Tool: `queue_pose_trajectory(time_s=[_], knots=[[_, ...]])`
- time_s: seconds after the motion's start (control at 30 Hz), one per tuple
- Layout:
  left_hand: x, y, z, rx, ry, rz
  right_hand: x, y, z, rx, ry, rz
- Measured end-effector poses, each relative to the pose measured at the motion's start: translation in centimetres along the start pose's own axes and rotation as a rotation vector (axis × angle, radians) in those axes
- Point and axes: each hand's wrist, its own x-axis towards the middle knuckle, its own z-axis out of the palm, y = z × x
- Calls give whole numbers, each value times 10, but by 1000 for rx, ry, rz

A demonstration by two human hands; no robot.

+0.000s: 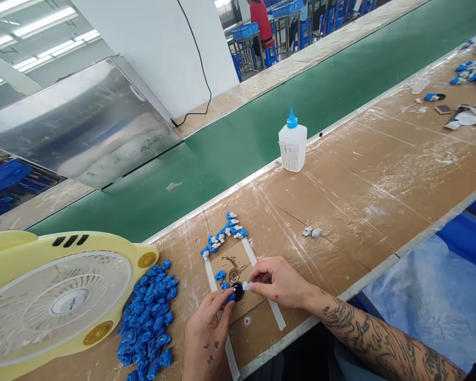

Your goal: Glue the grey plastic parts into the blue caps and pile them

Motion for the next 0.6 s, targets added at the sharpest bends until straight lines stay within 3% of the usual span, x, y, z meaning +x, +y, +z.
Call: queue_pose_trajectory(time_s=[0.07,0.17,0.3,0.43,0.6], knots=[[2,2,-3,-19,-35,-11,0,0,0,10,7,1],[3,8,-5,-115,32,-71,-1,0,0,40,24,14],[1,14,-5,-463,126,-310,-3,-4,8,112,77,21],[3,18,1,-791,210,-484,-5,-8,21,93,123,-85],[8,36,5,-889,282,-549,-7,-11,28,-43,135,-283]])
